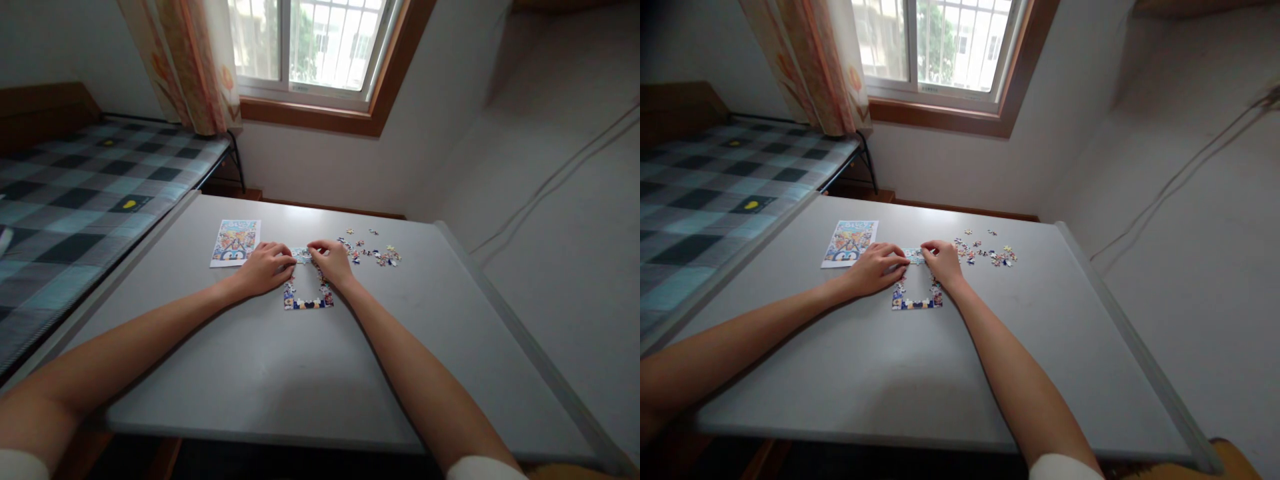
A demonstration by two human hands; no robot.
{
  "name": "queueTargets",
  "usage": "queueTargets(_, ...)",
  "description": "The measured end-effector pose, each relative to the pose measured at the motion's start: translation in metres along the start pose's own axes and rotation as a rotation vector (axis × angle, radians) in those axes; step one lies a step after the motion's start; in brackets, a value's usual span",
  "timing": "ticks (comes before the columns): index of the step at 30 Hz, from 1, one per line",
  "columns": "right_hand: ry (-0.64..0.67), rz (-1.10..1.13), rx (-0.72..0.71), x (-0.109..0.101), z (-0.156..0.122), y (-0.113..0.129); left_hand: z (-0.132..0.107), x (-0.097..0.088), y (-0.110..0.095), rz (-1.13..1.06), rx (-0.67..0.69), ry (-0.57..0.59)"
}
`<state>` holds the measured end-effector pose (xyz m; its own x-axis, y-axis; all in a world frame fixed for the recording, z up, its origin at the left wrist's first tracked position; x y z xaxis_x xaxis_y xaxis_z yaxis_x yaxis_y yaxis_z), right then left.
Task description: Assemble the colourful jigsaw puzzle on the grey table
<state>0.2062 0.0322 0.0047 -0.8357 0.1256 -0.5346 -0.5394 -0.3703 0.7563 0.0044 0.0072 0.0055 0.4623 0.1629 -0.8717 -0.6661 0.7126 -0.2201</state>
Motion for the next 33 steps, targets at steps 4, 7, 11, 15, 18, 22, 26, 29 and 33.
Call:
queueTargets(4, -0.002, -0.02, -0.014, 0.0003, -0.0009, -0.0002, 0.0002, -0.0002, -0.0011, 0.004, 0.001, -0.001)
queueTargets(7, -0.008, -0.045, -0.04, 0.0009, -0.0026, 0.0019, 0.0005, -0.0008, -0.002, 0.016, 0.006, -0.007)
queueTargets(11, 0.022, -0.091, -0.061, 0.002, -0.0044, 0.0043, 0.0006, -0.0013, -0.0022, 0.022, 0.014, -0.005)
queueTargets(15, 0.03, -0.128, -0.06, 0.0031, -0.0052, 0.003, 0.0011, -0.0014, -0.0022, -0.003, 0.01, -0.005)
queueTargets(18, 0.039, -0.147, -0.064, 0.0044, -0.0055, 0.0009, 0.0018, -0.0017, -0.0028, -0.009, 0.007, -0.002)
queueTargets(22, 0.023, -0.197, -0.1, 0.006, -0.0056, -0.0008, 0.0024, -0.0023, -0.0034, -0.008, 0.007, -0.008)
queueTargets(26, 0.014, -0.242, -0.106, 0.0068, -0.0061, -0.002, 0.0027, -0.0028, -0.0036, 0.002, 0.013, -0.011)
queueTargets(29, 0.008, -0.265, -0.112, 0.007, -0.0068, -0.0024, 0.0028, -0.0032, -0.0039, 0.008, 0.016, -0.013)
queueTargets(33, 0.001, -0.273, -0.117, 0.0071, -0.0076, -0.0018, 0.0028, -0.0033, -0.0044, 0.009, 0.022, -0.013)
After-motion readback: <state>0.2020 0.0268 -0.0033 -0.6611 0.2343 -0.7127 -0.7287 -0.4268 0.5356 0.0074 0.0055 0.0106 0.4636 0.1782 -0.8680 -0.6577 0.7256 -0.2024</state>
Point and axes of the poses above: each hand's wrist, its own z-axis towards the middle knuckle, its own x-axis out of the palm, y = z × x, the point moved 1 cm from there along z, towards the middle knuckle, and after that the axes turned 2 degrees about -x, right-handed, at the moved point
